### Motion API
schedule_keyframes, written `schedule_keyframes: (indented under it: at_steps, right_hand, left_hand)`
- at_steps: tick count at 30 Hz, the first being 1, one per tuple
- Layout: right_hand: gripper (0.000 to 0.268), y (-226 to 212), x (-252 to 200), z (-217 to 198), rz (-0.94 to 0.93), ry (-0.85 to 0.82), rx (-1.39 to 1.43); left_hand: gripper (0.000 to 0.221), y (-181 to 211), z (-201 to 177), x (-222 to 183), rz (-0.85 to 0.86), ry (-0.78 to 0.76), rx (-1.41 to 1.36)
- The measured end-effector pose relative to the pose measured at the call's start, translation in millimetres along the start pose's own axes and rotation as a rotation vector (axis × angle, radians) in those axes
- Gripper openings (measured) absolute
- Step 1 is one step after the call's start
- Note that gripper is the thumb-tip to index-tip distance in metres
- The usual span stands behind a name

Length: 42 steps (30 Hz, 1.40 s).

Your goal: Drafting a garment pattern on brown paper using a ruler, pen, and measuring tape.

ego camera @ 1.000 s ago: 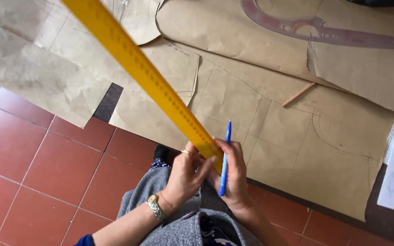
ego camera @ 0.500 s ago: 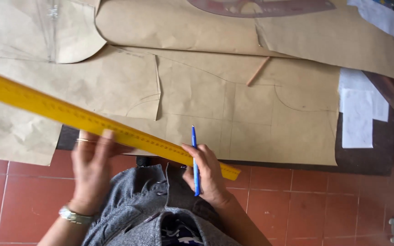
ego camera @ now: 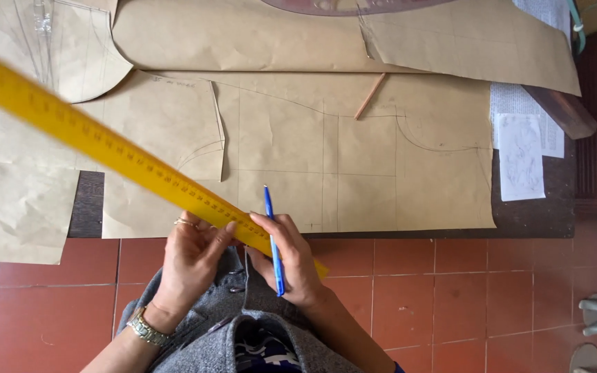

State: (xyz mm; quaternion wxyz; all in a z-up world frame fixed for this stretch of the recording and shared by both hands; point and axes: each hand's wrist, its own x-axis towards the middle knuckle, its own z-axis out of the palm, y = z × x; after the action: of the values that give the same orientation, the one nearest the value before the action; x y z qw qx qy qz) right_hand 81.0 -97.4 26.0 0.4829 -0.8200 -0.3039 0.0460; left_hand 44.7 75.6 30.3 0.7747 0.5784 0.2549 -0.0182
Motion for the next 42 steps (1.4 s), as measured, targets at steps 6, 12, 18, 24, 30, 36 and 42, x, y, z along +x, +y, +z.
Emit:
schedule_keyframes:
  at_steps: [6, 12, 18, 24, 30, 36, 42]
  right_hand:
    - [0.031, 0.2, -0.6, -8.7, 0.077, 0.070, 0.097]
    - [0.026, 36.1, -35.9, -35.2, 0.184, 0.396, 0.117]
    - [0.027, 49.4, -64.8, -72.8, 0.399, 0.652, -0.039]
    - [0.029, 48.9, -75.0, -76.7, 0.394, 0.711, -0.140]
    - [0.024, 44.0, -69.9, -55.5, 0.376, 0.573, -0.105]
    - [0.026, 46.7, -57.3, -35.1, 0.281, 0.379, -0.187]
    - [0.034, 44.9, -51.5, -27.1, 0.399, 0.242, -0.189]
  left_hand:
    - [0.032, 57.7, -35.2, 6.2, 0.115, -0.237, 0.231]
    - [0.043, 90.5, -83.9, 18.0, 0.495, -0.047, 0.914]
    - [0.027, 22.8, -100.2, 40.6, 0.596, -0.096, 1.237]
    - [0.024, -8.9, -109.2, 47.7, 0.283, -0.242, 1.255]
    - [0.024, -4.3, -129.2, 52.4, 0.153, -0.167, 1.293]
    - [0.024, -12.2, -144.0, 61.4, 0.333, -0.224, 1.271]
    - [0.017, -12.9, -146.7, 62.7, 0.442, -0.253, 1.143]
